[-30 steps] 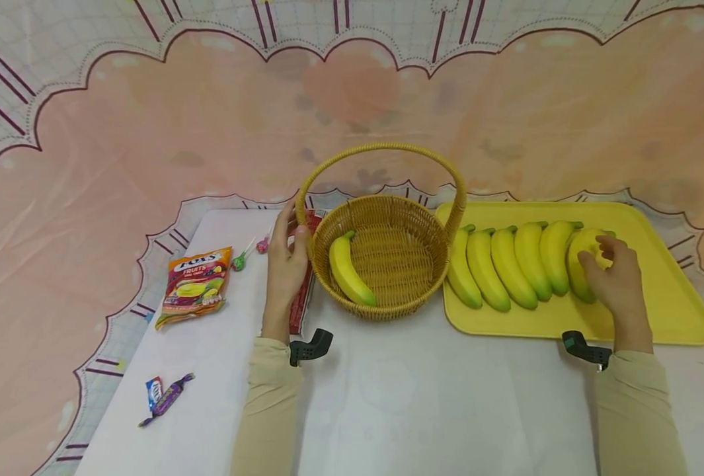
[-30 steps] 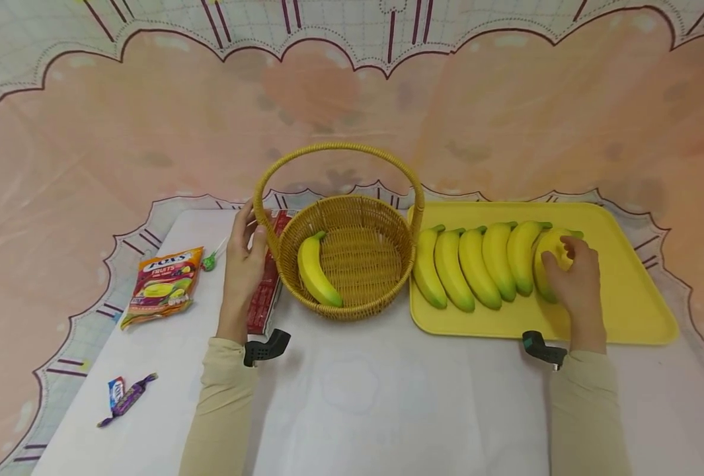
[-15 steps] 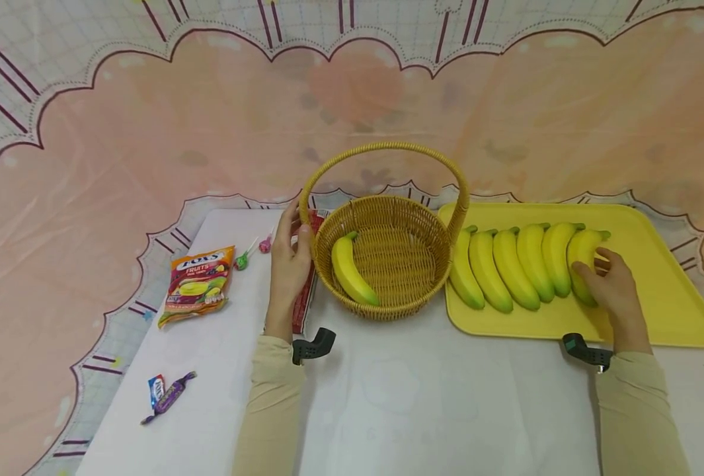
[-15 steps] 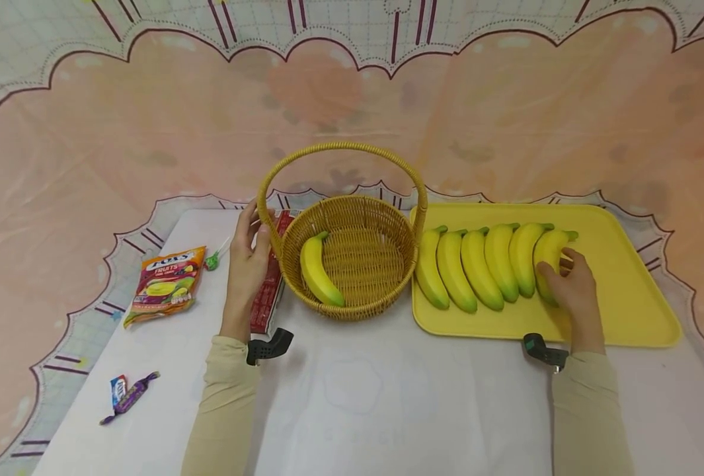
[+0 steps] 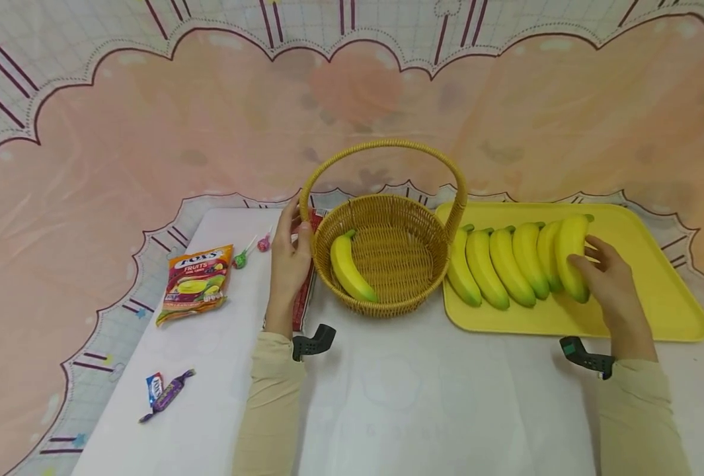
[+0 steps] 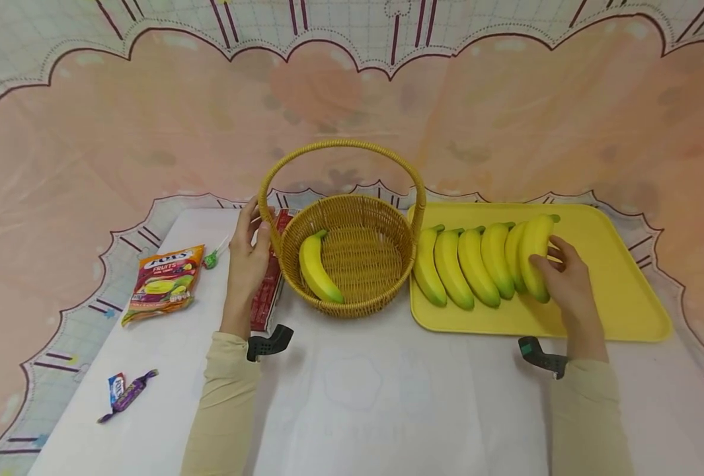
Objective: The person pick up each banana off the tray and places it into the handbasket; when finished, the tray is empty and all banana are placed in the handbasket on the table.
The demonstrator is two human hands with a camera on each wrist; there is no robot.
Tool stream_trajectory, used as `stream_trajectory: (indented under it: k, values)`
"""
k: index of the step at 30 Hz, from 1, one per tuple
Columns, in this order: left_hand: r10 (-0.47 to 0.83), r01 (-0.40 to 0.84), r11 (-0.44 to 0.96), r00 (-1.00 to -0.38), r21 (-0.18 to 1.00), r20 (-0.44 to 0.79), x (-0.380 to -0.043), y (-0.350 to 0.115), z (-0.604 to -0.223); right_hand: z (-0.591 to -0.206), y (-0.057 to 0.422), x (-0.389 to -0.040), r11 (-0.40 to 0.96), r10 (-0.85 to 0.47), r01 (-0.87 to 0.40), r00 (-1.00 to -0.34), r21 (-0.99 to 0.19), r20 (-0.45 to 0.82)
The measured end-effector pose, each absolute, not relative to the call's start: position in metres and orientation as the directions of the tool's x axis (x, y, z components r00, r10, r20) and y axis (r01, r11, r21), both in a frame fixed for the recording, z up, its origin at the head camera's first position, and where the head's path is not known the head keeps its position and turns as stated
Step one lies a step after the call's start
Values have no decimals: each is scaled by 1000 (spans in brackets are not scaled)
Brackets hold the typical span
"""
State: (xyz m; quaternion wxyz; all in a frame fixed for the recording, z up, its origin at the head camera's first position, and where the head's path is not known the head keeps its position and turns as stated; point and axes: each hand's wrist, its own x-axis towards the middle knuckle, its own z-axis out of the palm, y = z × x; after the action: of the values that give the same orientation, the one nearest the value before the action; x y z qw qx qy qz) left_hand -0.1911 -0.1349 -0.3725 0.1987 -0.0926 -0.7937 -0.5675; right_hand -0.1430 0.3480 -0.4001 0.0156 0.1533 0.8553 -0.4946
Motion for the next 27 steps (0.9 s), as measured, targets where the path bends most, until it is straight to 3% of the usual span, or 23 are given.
stream_trajectory:
  k: [17,27]
  values:
    - [-77,330,314,-926,890,370,-191,-136,-374,-383,291,-111,572,8,28,-1000,-820,-28]
    - [-72,318,283,-934,905,350,-181,-132,-354,-372,259,-91,531,-177,-114,-984,-840,21]
